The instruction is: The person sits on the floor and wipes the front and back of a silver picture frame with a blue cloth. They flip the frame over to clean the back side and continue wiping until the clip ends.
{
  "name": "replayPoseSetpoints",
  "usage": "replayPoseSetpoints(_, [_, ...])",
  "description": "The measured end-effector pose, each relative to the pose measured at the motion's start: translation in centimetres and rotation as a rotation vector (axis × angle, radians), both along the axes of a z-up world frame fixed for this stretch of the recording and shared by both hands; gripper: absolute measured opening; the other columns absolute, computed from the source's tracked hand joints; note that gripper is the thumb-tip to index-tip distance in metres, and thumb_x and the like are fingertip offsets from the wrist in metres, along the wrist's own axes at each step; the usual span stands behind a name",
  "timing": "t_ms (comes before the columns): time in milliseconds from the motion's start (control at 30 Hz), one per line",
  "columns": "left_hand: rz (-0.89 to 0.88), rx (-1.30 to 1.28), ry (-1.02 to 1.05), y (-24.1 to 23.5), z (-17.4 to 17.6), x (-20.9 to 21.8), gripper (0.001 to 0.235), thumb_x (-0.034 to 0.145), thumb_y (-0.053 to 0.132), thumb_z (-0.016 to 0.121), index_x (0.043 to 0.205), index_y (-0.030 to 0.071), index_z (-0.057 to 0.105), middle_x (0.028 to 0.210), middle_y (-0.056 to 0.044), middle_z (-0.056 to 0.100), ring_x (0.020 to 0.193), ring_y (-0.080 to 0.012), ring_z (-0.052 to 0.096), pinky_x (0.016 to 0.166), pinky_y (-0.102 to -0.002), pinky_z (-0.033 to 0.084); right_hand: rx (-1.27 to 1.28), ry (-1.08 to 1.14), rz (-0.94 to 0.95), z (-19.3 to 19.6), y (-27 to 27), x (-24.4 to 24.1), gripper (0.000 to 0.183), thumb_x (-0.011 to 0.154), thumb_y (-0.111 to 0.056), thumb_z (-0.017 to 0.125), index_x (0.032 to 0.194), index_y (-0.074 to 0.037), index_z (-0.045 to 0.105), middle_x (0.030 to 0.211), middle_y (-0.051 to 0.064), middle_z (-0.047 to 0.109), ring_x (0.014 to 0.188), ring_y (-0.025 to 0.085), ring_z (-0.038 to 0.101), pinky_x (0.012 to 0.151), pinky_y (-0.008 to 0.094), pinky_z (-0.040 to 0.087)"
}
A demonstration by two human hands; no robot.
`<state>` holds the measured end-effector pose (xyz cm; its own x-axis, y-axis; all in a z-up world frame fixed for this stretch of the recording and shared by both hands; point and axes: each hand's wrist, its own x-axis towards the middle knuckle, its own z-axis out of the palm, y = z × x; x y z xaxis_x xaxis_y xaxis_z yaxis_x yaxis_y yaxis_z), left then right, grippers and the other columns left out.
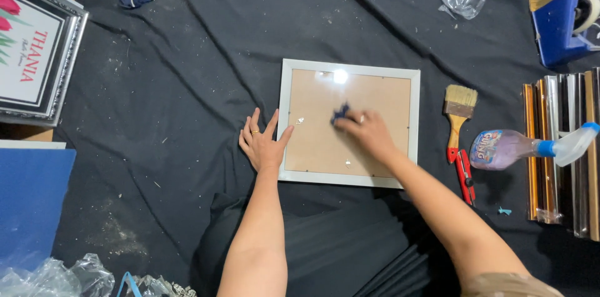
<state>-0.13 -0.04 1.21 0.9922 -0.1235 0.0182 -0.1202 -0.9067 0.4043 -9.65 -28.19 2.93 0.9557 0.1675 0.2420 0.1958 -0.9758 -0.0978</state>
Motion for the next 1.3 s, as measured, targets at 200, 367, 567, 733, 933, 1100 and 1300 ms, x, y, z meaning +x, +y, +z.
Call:
replayPoseSetpoints(200, [0.001, 0.010, 0.116, -0.1, 1.4, 0.2, 0.053, 0.091, 0.077, 0.051, 0.138, 0.052, 0.056, 0.160, 0.011, 0.032, 0.150, -0.0176, 0.024, 0.122, -0.048, 0.014, 0.149, -0.100, -0.333, -1.3, -4.4, 7.3, 0.025, 0.096, -0.017, 0.070, 0.113, -0.035, 0.070, 0.112, -0.003, 0.061, 0.098, 0.024, 0.063, 0.086, 0.035, 0.054])
replayPoseSetpoints(367, [0.004, 0.005, 0.135, -0.1, 1.1, 0.3, 0.053, 0.091, 0.077, 0.052, 0.138, 0.052, 0.056, 0.160, 0.012, 0.031, 0.150, -0.0173, 0.024, 0.122, -0.048, 0.014, 0.207, 0.084, -0.179, 1.6, -0.3, -0.4, 0.029, 0.098, -0.013, 0.061, 0.116, -0.034, 0.068, 0.108, -0.002, 0.066, 0.100, 0.026, 0.065, 0.091, 0.041, 0.052])
replayPoseSetpoints(567, [-0.028, 0.001, 0.129, 0.2, -0.1, 0.3, 0.055, 0.092, 0.077, 0.049, 0.141, 0.050, 0.054, 0.162, 0.009, 0.030, 0.150, -0.0207, 0.022, 0.122, -0.051, 0.013, 0.130, 0.265, 0.051, 2.2, 0.7, -11.6, 0.030, 0.097, -0.017, 0.059, 0.119, -0.036, 0.067, 0.113, 0.001, 0.064, 0.099, 0.028, 0.065, 0.088, 0.041, 0.052])
replayPoseSetpoints(733, [-0.079, 0.167, 0.031, -1.0, 0.2, -0.8, 0.062, 0.092, 0.073, 0.052, 0.147, 0.046, 0.050, 0.167, -0.001, 0.026, 0.151, -0.0322, 0.023, 0.118, -0.063, 0.015, 0.021, 0.232, -0.049, 1.2, -4.5, -5.5, 0.032, 0.099, -0.020, 0.058, 0.121, -0.042, 0.064, 0.114, 0.001, 0.064, 0.104, 0.030, 0.066, 0.088, 0.044, 0.052])
replayPoseSetpoints(933, [-0.298, 0.275, -0.225, -8.2, 2.7, -6.7, 0.074, 0.081, 0.048, 0.078, 0.148, 0.026, 0.053, 0.155, -0.010, 0.048, 0.145, -0.0310, 0.040, 0.114, -0.058, 0.029, 0.042, -0.017, -0.490, -2.3, -9.0, 3.0, 0.024, 0.097, -0.020, 0.069, 0.114, -0.036, 0.067, 0.113, -0.007, 0.059, 0.103, 0.026, 0.059, 0.080, 0.037, 0.053])
replayPoseSetpoints(1100, [-0.491, 0.128, 0.114, -12.2, 2.7, -9.0, 0.064, 0.102, 0.056, 0.043, 0.160, 0.032, 0.028, 0.170, -0.006, 0.019, 0.155, -0.0288, 0.019, 0.121, -0.060, 0.011, 0.196, 0.214, -0.286, 1.4, -4.5, -2.2, 0.037, 0.095, -0.013, 0.062, 0.124, -0.037, 0.063, 0.112, 0.009, 0.064, 0.094, 0.040, 0.066, 0.080, 0.047, 0.057])
replayPoseSetpoints(1300, [-0.488, 0.155, 0.139, -12.5, 3.9, -9.3, 0.061, 0.105, 0.058, 0.032, 0.161, 0.035, 0.026, 0.171, -0.003, 0.016, 0.156, -0.0252, 0.015, 0.122, -0.058, 0.007, 0.054, 0.330, 0.037, 2.5, -3.3, -13.8, 0.030, 0.094, -0.019, 0.061, 0.118, -0.037, 0.064, 0.118, -0.001, 0.062, 0.095, 0.028, 0.064, 0.081, 0.038, 0.055])
